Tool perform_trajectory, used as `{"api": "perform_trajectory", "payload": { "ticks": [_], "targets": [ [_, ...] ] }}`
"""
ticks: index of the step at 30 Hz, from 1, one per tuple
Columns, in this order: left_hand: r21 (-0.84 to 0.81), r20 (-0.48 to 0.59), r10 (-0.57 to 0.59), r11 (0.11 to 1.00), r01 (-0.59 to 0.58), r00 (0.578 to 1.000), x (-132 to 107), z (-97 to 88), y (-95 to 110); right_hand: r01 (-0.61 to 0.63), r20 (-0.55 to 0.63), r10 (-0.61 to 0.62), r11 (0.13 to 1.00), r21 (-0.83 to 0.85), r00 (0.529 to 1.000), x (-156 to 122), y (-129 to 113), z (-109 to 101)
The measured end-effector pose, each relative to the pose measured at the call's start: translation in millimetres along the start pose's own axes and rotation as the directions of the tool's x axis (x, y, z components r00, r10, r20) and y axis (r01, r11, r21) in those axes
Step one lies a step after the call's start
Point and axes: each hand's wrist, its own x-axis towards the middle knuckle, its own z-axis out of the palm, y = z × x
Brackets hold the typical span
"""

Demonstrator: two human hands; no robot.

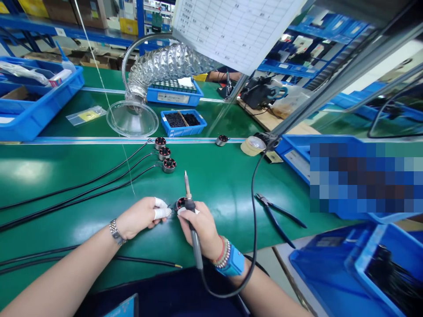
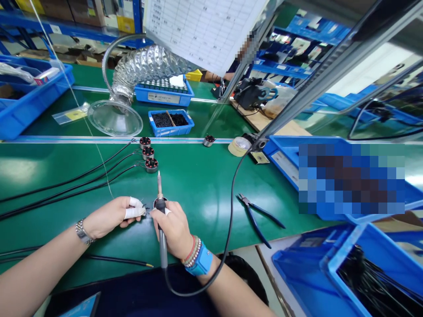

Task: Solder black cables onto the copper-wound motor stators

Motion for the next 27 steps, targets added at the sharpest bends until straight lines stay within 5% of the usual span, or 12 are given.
{"api": "perform_trajectory", "payload": {
  "ticks": [27],
  "targets": [
    [0.027,-0.053,0.03,0.999,-0.028,0.998,1,1.7,1,-0.075,-0.026,0.075,0.997,-0.028,0.997,12,-13,6]
  ]
}}
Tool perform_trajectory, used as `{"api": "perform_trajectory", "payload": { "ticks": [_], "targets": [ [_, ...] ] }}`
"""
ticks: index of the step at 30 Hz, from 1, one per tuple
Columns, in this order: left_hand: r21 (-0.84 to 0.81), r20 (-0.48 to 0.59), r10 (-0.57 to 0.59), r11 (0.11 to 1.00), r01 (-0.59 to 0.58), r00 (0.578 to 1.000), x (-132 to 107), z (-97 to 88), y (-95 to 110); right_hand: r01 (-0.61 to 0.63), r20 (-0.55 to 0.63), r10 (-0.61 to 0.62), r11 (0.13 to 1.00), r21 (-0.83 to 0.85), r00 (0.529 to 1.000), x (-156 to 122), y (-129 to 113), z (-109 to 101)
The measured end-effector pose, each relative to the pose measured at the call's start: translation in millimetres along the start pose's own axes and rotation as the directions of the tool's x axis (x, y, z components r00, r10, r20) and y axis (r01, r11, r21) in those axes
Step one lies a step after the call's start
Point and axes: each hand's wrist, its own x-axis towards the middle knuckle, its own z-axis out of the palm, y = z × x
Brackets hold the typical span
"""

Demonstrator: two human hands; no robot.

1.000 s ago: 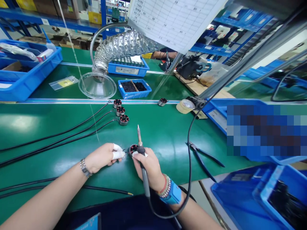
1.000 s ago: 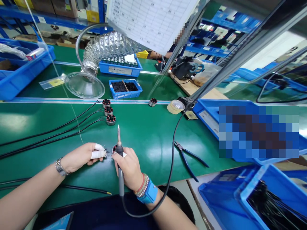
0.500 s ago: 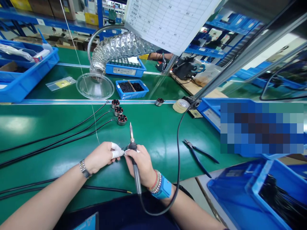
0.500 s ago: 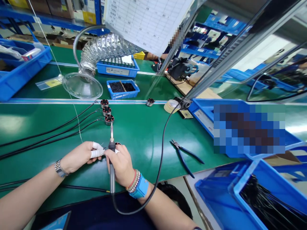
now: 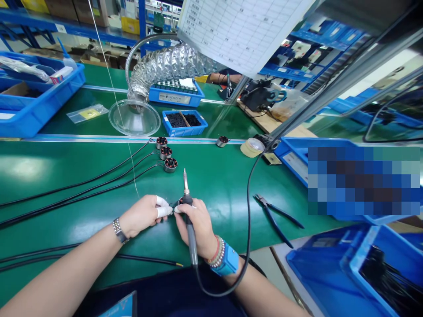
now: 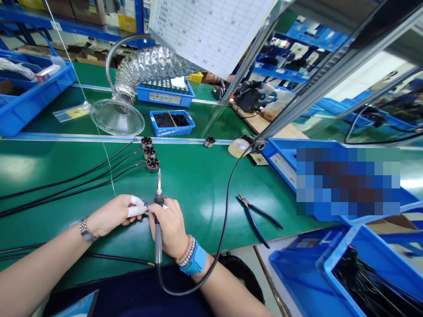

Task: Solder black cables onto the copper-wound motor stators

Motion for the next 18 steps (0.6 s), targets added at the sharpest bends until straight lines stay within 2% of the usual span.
{"api": "perform_trajectory", "payload": {
  "ticks": [6,12,18],
  "targets": [
    [-0.003,-0.047,-0.015,1.0,0.015,0.999,-3,1.0,5,-0.019,-0.045,0.015,0.994,-0.103,0.999,4,-4,10],
    [-0.078,0.007,-0.006,0.997,0.006,1.0,0,-0.1,2,-0.019,-0.032,0.017,0.998,-0.064,0.999,4,-2,6],
    [-0.113,0.005,-0.013,0.994,0.014,1.0,-1,-2.5,1,-0.022,-0.032,0.022,1.0,0.006,0.999,3,-3,-1]
  ]
}}
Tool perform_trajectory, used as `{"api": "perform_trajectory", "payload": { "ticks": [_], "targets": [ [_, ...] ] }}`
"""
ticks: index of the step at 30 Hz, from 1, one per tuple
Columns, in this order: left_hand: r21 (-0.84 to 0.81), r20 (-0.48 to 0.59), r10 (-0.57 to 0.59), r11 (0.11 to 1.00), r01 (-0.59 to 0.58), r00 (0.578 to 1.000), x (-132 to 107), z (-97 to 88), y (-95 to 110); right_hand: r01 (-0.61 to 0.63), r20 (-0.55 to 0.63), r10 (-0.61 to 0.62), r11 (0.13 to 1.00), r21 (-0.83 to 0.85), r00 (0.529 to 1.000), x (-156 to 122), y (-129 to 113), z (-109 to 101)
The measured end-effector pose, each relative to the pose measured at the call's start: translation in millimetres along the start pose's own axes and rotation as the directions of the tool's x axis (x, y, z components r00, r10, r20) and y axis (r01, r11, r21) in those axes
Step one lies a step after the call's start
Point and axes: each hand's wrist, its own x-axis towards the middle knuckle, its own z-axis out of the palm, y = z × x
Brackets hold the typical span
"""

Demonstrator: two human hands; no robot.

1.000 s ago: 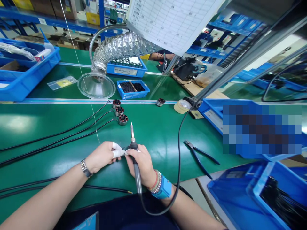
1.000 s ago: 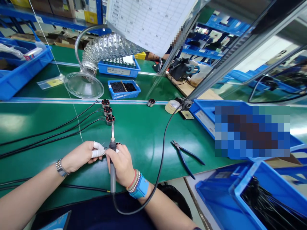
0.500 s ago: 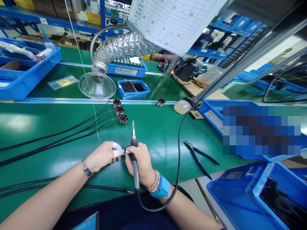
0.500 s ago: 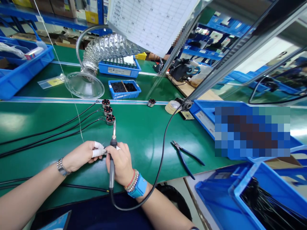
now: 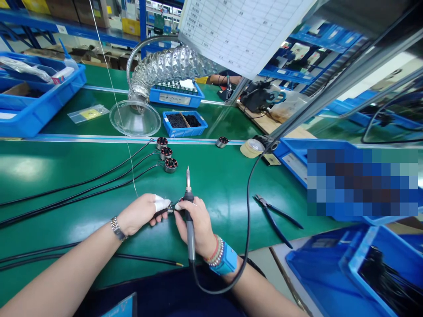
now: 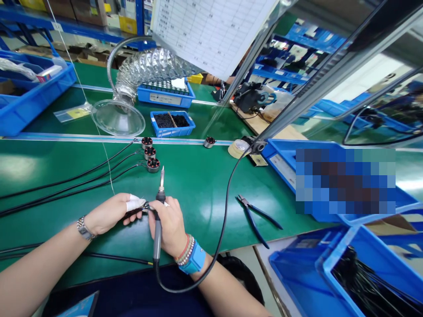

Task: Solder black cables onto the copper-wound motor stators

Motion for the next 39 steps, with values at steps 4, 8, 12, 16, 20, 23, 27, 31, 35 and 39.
{"api": "perform_trajectory", "payload": {
  "ticks": [4,8,12,16,20,23,27,31,35,39],
  "targets": [
    [0.022,0.002,-0.003,1.0,0.003,1.0,-1,-2.3,1,-0.035,-0.008,0.036,0.996,0.082,0.999,-5,2,-10],
    [0.045,0.01,-0.013,0.999,0.013,1.0,-1,-3.6,2,-0.062,-0.008,0.063,0.993,0.101,0.998,-8,6,-18],
    [0.051,0.011,-0.016,0.999,0.015,1.0,-1,-3.9,1,-0.058,-0.015,0.06,0.994,0.097,0.998,-9,7,-21],
    [0.062,0.019,-0.004,0.998,0.003,1.0,-1,-3.4,2,-0.077,0.012,0.076,0.99,0.121,0.997,-12,5,-19],
    [0.083,0.022,0.011,0.996,-0.013,1.0,-2,-2.3,4,-0.044,0.021,0.042,0.991,0.127,0.999,-11,2,-10],
    [0.112,0.022,0.019,0.994,-0.021,1.0,-3,-1.0,5,-0.029,0.017,0.028,0.995,0.093,0.999,-6,0,-2],
    [0.123,0.026,0.011,0.992,-0.014,1.0,-2,0.4,4,-0.074,-0.035,0.077,0.992,0.099,0.996,-1,0,3],
    [0.112,0.006,0.01,0.994,-0.011,1.0,-2,0.3,5,-0.143,0.027,0.141,0.978,0.152,0.99,-2,1,2],
    [0.116,0.004,0.009,0.993,-0.009,1.0,-3,-0.3,5,-0.205,0.047,0.199,0.963,0.177,0.979,-2,3,1],
    [0.126,-0.01,0.02,0.992,-0.018,1.0,-3,0.1,6,-0.196,0.033,0.193,0.965,0.176,0.981,0,2,1]
  ]
}}
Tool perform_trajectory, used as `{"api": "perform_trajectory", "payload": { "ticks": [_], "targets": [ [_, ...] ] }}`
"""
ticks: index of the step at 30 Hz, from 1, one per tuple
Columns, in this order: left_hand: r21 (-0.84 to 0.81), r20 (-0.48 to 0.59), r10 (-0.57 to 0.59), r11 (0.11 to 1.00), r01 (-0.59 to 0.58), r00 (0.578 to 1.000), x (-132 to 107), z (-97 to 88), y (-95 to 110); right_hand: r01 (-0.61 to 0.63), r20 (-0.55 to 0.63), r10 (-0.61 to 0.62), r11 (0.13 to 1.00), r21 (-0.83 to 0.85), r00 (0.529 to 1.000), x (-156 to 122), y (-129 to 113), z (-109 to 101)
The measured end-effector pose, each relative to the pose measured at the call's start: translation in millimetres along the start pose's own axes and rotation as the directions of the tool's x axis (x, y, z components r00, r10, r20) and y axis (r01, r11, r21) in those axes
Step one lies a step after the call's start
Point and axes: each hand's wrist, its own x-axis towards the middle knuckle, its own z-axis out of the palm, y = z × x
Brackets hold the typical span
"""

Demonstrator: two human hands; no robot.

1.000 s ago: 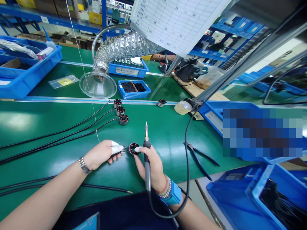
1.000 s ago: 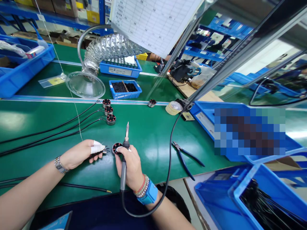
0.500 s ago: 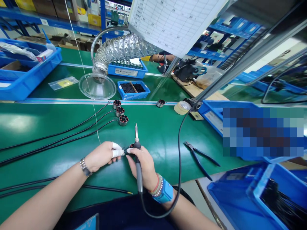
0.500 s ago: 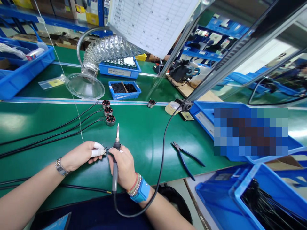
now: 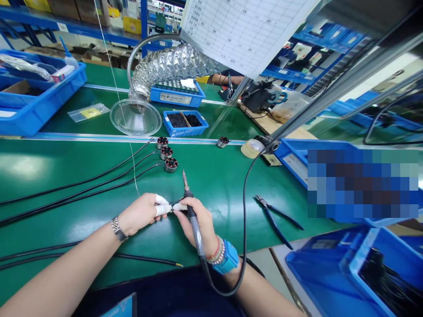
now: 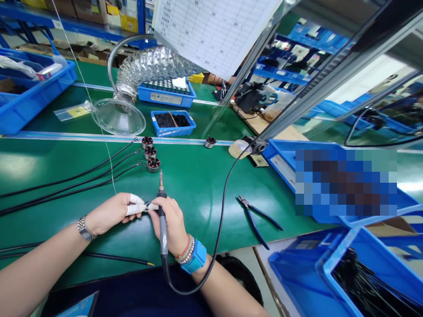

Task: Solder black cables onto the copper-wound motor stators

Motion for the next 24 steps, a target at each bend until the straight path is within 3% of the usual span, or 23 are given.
{"api": "perform_trajectory", "payload": {
  "ticks": [11,15,20,24],
  "targets": [
    [0.009,-0.038,0.027,1.0,-0.027,0.999,-2,3.0,0,0.087,-0.046,-0.098,0.978,-0.189,0.994,6,-8,11],
    [-0.01,-0.049,0.017,1.0,-0.017,0.999,2,2.8,-1,0.092,-0.016,-0.095,0.986,-0.139,0.995,0,-5,2],
    [0.017,-0.09,0.043,0.999,-0.042,0.995,6,0.3,-5,0.112,0.027,-0.11,0.984,-0.14,0.994,-7,12,-14],
    [0.181,-0.225,0.148,0.978,-0.108,0.963,6,-9.0,-6,0.091,0.037,-0.087,0.987,-0.132,0.996,13,32,-5]
  ]
}}
